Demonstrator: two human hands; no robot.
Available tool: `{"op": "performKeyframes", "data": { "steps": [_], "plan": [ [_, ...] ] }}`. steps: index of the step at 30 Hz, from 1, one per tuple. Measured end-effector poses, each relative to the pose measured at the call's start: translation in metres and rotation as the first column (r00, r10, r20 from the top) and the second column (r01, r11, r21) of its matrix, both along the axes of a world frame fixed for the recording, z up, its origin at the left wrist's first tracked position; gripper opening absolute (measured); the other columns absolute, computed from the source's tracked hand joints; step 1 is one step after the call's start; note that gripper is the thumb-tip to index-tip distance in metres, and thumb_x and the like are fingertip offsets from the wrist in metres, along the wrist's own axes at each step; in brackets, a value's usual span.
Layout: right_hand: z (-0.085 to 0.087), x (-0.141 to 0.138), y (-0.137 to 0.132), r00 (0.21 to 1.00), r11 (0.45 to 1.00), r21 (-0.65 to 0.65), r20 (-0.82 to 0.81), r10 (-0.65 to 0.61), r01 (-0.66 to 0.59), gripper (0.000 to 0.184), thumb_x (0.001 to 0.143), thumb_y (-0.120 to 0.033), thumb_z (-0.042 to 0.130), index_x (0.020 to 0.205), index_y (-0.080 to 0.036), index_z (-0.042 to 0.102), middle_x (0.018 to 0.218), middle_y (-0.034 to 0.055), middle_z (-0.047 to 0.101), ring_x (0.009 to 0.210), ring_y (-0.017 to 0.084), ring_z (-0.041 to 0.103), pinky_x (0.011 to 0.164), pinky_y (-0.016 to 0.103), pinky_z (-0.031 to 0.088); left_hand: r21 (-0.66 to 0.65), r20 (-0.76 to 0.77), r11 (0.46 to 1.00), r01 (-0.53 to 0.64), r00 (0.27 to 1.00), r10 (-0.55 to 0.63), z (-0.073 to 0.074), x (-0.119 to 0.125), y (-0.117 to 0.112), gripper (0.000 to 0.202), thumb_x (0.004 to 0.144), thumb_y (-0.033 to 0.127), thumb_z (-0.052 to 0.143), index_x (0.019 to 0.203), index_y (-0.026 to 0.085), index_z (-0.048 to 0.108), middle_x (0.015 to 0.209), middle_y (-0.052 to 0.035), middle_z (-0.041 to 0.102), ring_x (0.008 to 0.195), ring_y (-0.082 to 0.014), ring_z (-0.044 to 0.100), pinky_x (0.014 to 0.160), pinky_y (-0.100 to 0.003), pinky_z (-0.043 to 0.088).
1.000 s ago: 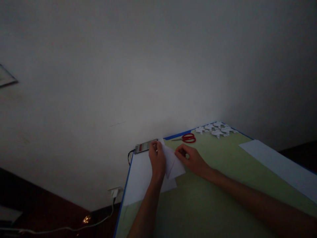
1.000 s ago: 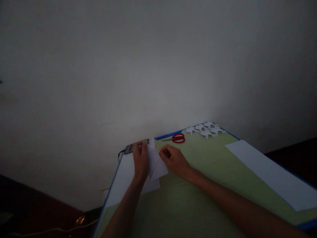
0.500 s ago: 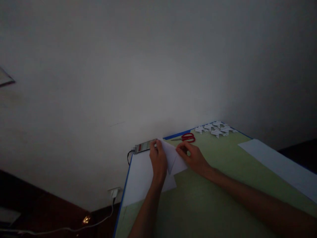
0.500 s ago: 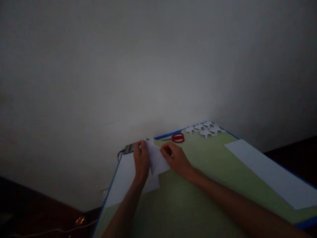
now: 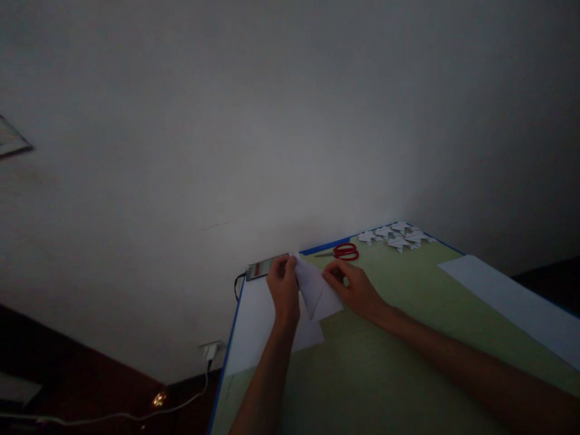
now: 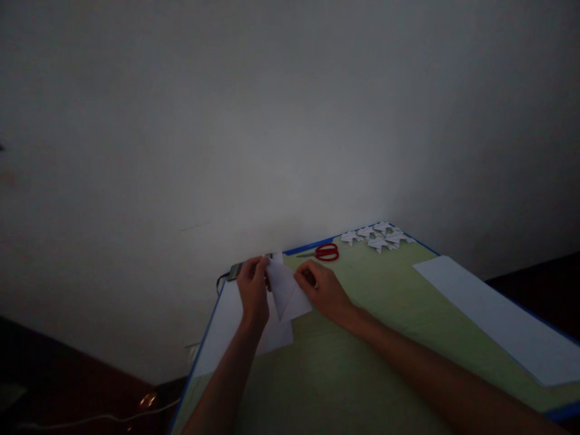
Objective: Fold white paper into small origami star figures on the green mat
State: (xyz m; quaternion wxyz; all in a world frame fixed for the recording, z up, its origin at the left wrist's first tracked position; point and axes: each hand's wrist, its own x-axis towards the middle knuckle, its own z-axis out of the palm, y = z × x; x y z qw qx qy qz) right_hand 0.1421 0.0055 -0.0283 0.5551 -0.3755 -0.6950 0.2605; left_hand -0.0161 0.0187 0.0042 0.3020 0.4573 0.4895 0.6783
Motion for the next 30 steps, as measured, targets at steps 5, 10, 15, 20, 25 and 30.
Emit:
{"op": "performKeyframes", "data": {
  "steps": [5, 10, 15, 20, 25, 30],
  "plan": [
    [-0.0003, 0.0002, 0.0006, 1.0, 1.0, -0.006, 0.008, 0.009, -0.009, 0.015, 0.095, -0.03, 0.056, 0.086, -0.019, 0.06, 0.076, 0.0009, 0.063, 0.068, 0.015, 0.059, 0.064, 0.026, 0.046, 0.009, 0.057, 1.0, 0.018, 0.998, -0.018, 0.0029, 0.0013, -0.002, 0.027, 0.076, 0.042, 0.07, 0.082, 0.016, 0.064, 0.064, 0.005, 0.051, 0.051, -0.0073, 0.042, 0.043, -0.018, 0.031],
    [-0.0029, -0.0004, 0.0026, 1.0, 1.0, -0.01, 0.01, 0.011, -0.01, 0.014, 0.094, -0.029, 0.057, 0.087, -0.019, 0.061, 0.076, 0.0014, 0.064, 0.069, 0.015, 0.059, 0.064, 0.026, 0.046, -0.013, 0.146, 0.997, 0.071, 0.987, -0.068, 0.001, -0.0007, 0.0018, 0.029, 0.073, 0.042, 0.073, 0.084, 0.017, 0.066, 0.064, 0.0058, 0.05, 0.05, -0.007, 0.041, 0.043, -0.018, 0.03],
    [-0.004, -0.0013, 0.0028, 1.0, 1.0, -0.008, 0.012, 0.027, -0.027, 0.013, 0.094, -0.029, 0.056, 0.086, -0.019, 0.061, 0.075, 0.0015, 0.063, 0.069, 0.015, 0.059, 0.064, 0.026, 0.046, -0.001, 0.191, 0.999, 0.041, 0.981, -0.04, 0.0013, -0.0015, 0.002, 0.024, 0.07, 0.038, 0.073, 0.079, 0.017, 0.064, 0.064, 0.0063, 0.049, 0.049, -0.0064, 0.04, 0.044, -0.018, 0.028],
    [-0.0005, -0.002, -0.0007, 0.998, 0.998, -0.02, 0.03, 0.062, -0.061, 0.013, 0.094, -0.028, 0.056, 0.087, -0.018, 0.06, 0.077, 0.0017, 0.063, 0.069, 0.015, 0.058, 0.065, 0.026, 0.045, 0.001, 0.243, 1.0, -0.026, 0.97, 0.024, 0.0012, -0.0018, 0.0009, 0.019, 0.07, 0.032, 0.07, 0.07, 0.017, 0.058, 0.059, 0.0081, 0.044, 0.048, -0.0061, 0.038, 0.044, -0.018, 0.027],
    [0.0013, -0.0015, -0.0012, 0.999, 0.999, -0.01, 0.017, 0.044, -0.044, 0.014, 0.094, -0.029, 0.056, 0.087, -0.018, 0.061, 0.076, 0.0011, 0.062, 0.069, 0.014, 0.058, 0.065, 0.026, 0.045, 0.03, 0.137, 1.0, -0.01, 0.99, 0.006, 0.003, -0.0016, -0.0001, 0.021, 0.078, 0.038, 0.067, 0.075, 0.017, 0.061, 0.055, 0.0084, 0.043, 0.045, -0.0062, 0.036, 0.041, -0.018, 0.026],
    [0.0005, 0.001, 0.0036, 0.999, 0.998, 0.035, -0.009, -0.045, 0.045, 0.013, 0.094, -0.027, 0.057, 0.085, -0.018, 0.06, 0.076, 0.0014, 0.063, 0.069, 0.015, 0.058, 0.065, 0.026, 0.044, 0.039, 0.046, 0.998, 0.046, 0.998, -0.047, 0.0013, -0.0014, 0.001, 0.028, 0.08, 0.043, 0.067, 0.08, 0.015, 0.065, 0.057, 0.0055, 0.05, 0.045, -0.0071, 0.04, 0.04, -0.02, 0.029]
  ]
}}
